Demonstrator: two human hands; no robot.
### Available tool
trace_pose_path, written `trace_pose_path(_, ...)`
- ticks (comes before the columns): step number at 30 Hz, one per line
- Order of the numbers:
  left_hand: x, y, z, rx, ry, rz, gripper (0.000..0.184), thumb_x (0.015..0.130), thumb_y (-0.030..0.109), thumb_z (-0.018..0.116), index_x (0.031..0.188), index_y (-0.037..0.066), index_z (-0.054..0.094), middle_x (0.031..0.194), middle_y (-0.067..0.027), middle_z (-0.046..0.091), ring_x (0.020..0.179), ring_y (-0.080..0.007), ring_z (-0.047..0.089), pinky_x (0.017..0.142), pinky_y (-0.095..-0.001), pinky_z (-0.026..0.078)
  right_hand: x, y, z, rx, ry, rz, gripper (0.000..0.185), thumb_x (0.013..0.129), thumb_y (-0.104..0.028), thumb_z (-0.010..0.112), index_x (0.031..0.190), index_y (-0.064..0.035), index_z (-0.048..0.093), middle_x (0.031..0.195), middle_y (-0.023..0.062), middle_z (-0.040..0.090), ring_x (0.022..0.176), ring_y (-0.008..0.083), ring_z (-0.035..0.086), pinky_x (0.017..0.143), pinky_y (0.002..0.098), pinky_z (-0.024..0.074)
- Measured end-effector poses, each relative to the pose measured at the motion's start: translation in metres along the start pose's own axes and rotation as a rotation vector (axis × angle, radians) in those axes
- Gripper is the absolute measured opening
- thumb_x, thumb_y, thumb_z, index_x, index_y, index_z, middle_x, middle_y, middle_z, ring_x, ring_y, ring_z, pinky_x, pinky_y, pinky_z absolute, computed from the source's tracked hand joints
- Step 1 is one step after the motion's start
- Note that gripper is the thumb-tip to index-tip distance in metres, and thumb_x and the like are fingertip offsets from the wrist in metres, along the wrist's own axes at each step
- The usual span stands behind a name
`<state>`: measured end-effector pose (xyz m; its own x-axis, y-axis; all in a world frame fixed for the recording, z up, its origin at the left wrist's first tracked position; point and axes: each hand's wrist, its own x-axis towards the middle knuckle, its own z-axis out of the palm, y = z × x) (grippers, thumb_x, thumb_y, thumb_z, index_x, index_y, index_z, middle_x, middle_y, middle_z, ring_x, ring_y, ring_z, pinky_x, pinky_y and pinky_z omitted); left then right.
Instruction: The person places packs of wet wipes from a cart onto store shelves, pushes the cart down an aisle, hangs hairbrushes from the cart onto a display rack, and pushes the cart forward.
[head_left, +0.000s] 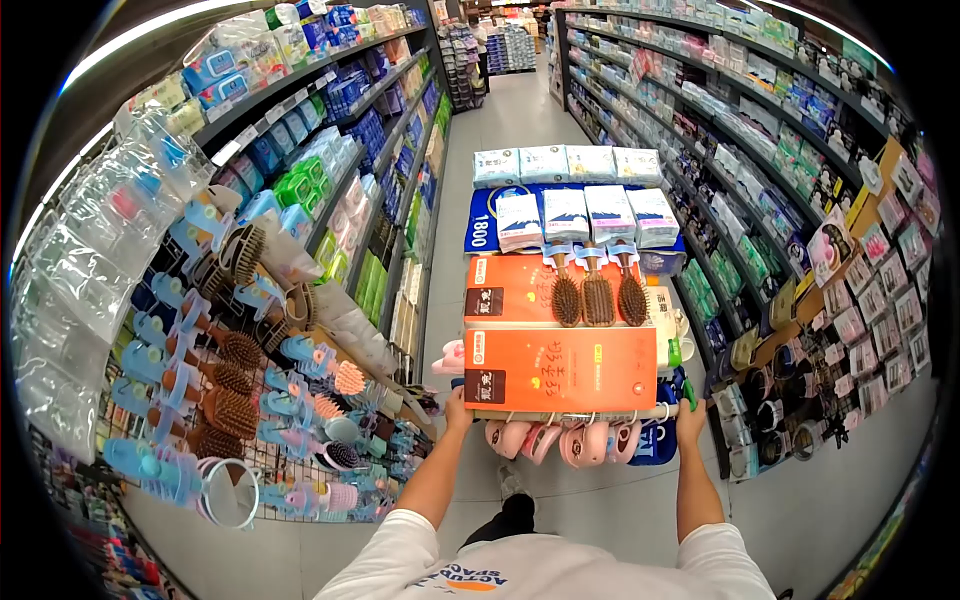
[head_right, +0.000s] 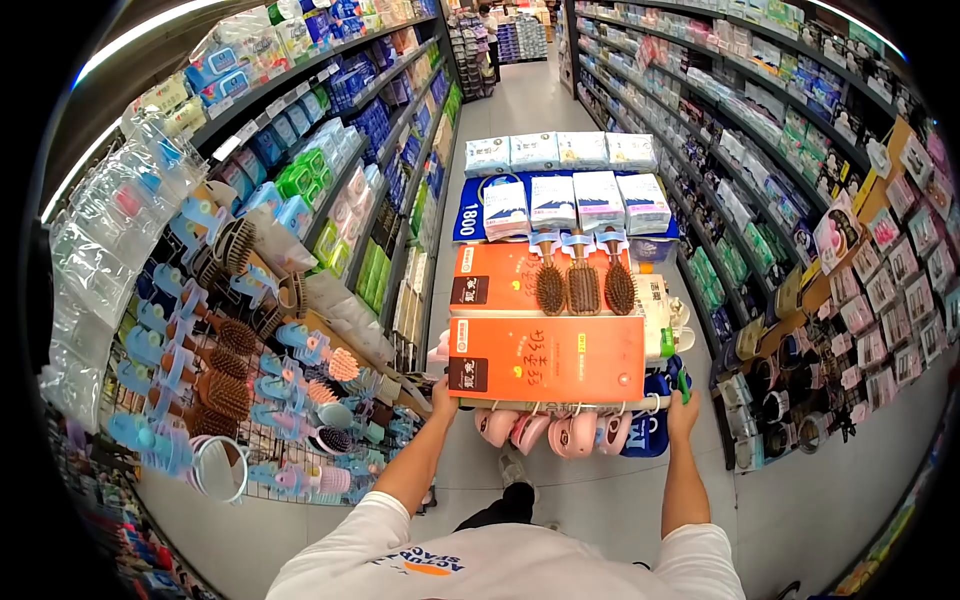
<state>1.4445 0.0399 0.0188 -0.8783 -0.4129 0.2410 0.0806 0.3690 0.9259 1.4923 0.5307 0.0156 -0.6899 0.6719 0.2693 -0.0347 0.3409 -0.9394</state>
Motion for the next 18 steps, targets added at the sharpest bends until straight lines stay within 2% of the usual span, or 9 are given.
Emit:
trace_pose_path(1,0.009,-0.008,0.006,-0.012,0.002,0.014,0.033,0.092,0.032,0.049,0.101,0.003,0.063,0.094,-0.0200,0.065,0.089,-0.0337,0.062,0.074,-0.0376,0.046,0.000,0.002,0.009,0.096,-0.028,0.036,0.026,0.080,-0.021,0.055,0.085,0.0045,0.049,0.073,0.0191,0.055,0.068,0.0287,0.054,0.066,0.0413,0.0430)
trace_pose_path(2,0.008,-0.010,0.008,0.003,-0.003,-0.007,0.034,0.093,0.033,0.049,0.102,0.003,0.063,0.093,-0.0198,0.065,0.088,-0.0336,0.062,0.074,-0.0377,0.047,0.003,0.010,0.015,0.128,-0.021,0.021,0.026,0.080,-0.021,0.053,0.086,0.0041,0.049,0.073,0.0159,0.054,0.068,0.0247,0.052,0.066,0.0391,0.0427)
trace_pose_path(5,0.016,-0.009,0.014,-0.010,0.015,0.017,0.033,0.093,0.031,0.049,0.103,0.003,0.062,0.091,-0.0196,0.065,0.087,-0.0340,0.063,0.072,-0.0383,0.047,0.012,0.010,0.023,0.160,0.038,0.004,0.026,0.081,-0.021,0.053,0.086,0.0040,0.050,0.074,0.0140,0.053,0.068,0.0235,0.051,0.065,0.0376,0.0422)
trace_pose_path(9,0.028,-0.010,0.023,0.054,0.012,0.071,0.030,0.093,0.028,0.050,0.104,0.002,0.061,0.092,-0.0206,0.065,0.086,-0.0368,0.062,0.072,-0.0388,0.047,0.027,0.022,0.036,0.085,0.030,0.022,0.026,0.082,-0.022,0.053,0.088,0.0038,0.052,0.073,0.0130,0.053,0.068,0.0232,0.051,0.066,0.0377,0.0423)
trace_pose_path(11,0.025,-0.007,0.020,0.035,-0.020,0.074,0.029,0.093,0.027,0.050,0.104,0.002,0.061,0.092,-0.0211,0.064,0.087,-0.0377,0.061,0.072,-0.0388,0.047,0.028,0.033,0.037,0.074,0.028,0.040,0.027,0.083,-0.023,0.054,0.089,0.0033,0.054,0.074,0.0134,0.055,0.069,0.0247,0.053,0.068,0.0379,0.0426)
trace_pose_path(13,0.025,0.000,0.021,-0.006,-0.042,-0.005,0.030,0.094,0.027,0.049,0.103,0.001,0.062,0.092,-0.0210,0.064,0.087,-0.0373,0.062,0.073,-0.0384,0.047,0.035,0.048,0.044,-0.158,0.142,0.004,0.032,0.086,-0.026,0.051,0.100,0.0021,0.054,0.087,0.0196,0.061,0.076,0.0320,0.060,0.069,0.0398,0.0455)
trace_pose_path(14,0.029,-0.012,0.026,-0.022,-0.030,0.014,0.031,0.094,0.028,0.049,0.102,0.001,0.062,0.091,-0.0204,0.065,0.086,-0.0360,0.062,0.073,-0.0377,0.047,0.036,0.050,0.046,-0.159,0.172,0.066,0.038,0.088,-0.034,0.050,0.101,0.0017,0.054,0.091,0.0228,0.061,0.085,0.0384,0.059,0.076,0.0425,0.0437)
trace_pose_path(18,0.037,0.002,0.028,-0.040,-0.092,0.012,0.030,0.093,0.027,0.049,0.103,0.002,0.062,0.091,-0.0196,0.065,0.085,-0.0345,0.063,0.074,-0.0372,0.047,0.048,0.046,0.053,-0.134,0.176,0.160,0.045,0.090,-0.043,0.051,0.097,0.0013,0.057,0.088,0.0221,0.062,0.083,0.0372,0.059,0.074,0.0422,0.0439)
